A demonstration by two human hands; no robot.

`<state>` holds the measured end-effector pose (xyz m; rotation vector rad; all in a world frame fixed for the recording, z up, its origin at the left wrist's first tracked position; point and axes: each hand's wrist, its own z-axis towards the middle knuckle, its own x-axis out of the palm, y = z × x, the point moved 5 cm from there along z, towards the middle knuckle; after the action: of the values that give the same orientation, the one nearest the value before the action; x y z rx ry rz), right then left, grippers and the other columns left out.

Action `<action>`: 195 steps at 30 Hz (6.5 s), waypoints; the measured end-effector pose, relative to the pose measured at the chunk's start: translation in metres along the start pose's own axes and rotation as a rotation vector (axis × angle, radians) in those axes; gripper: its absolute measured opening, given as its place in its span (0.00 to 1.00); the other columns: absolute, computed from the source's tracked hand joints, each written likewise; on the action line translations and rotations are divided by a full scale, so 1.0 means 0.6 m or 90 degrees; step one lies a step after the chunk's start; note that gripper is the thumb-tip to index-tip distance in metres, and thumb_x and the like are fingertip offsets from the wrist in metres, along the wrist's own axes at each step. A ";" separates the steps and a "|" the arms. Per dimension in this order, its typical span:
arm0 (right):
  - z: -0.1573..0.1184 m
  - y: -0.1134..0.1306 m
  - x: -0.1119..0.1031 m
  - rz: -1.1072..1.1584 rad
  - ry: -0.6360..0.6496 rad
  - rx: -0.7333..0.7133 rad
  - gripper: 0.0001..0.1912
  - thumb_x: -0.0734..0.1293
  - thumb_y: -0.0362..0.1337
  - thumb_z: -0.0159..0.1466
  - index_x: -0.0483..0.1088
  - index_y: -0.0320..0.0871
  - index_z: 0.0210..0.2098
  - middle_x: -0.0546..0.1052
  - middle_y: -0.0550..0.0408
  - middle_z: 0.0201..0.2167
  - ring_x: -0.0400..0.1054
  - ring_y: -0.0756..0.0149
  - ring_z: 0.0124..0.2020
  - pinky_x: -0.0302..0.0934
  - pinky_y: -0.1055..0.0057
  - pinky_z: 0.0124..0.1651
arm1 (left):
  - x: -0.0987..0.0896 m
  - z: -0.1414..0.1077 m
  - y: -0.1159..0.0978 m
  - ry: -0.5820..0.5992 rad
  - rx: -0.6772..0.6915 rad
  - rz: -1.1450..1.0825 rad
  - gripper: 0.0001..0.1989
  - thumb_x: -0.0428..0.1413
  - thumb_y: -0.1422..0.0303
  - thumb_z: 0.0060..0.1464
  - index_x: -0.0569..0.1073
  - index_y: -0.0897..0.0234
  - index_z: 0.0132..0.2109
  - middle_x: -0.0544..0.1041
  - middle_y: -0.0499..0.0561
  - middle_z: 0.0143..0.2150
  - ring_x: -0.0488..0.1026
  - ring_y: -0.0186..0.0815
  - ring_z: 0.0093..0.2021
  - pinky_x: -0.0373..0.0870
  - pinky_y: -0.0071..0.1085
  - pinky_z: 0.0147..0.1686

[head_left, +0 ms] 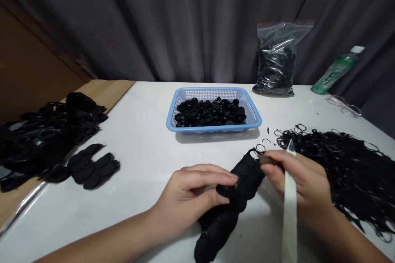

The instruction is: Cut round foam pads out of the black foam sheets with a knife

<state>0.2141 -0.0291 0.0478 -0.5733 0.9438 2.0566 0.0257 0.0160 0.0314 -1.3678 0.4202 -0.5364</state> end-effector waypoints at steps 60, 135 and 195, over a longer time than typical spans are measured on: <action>-0.004 -0.191 0.029 -0.158 0.282 0.388 0.28 0.59 0.47 0.65 0.62 0.41 0.62 0.75 0.39 0.40 0.67 0.41 0.49 0.60 0.50 0.48 | -0.009 0.070 0.068 -0.014 -0.188 0.063 0.31 0.58 0.57 0.54 0.55 0.61 0.59 0.56 0.35 0.18 0.51 0.26 0.19 0.47 0.23 0.21; -0.040 -0.035 0.135 0.886 0.050 0.582 0.15 0.63 0.49 0.66 0.68 0.44 0.33 0.77 0.52 0.42 0.73 0.62 0.45 0.62 0.60 0.55 | -0.002 0.097 0.085 -0.250 -0.403 -0.464 0.21 0.52 0.50 0.57 0.62 0.64 0.31 0.76 0.49 0.29 0.75 0.31 0.28 0.71 0.30 0.33; -0.024 -0.053 0.095 0.496 0.100 0.455 0.07 0.69 0.40 0.59 0.69 0.44 0.30 0.76 0.59 0.27 0.69 0.71 0.29 0.62 0.77 0.31 | -0.006 0.055 0.051 -0.043 -0.104 0.144 0.36 0.61 0.73 0.49 0.58 0.51 0.63 0.67 0.56 0.57 0.67 0.46 0.53 0.66 0.43 0.52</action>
<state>0.2071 -0.0005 -0.0122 0.0514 2.1132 2.0848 0.0453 0.0484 0.0066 -1.4678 0.5654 -0.2742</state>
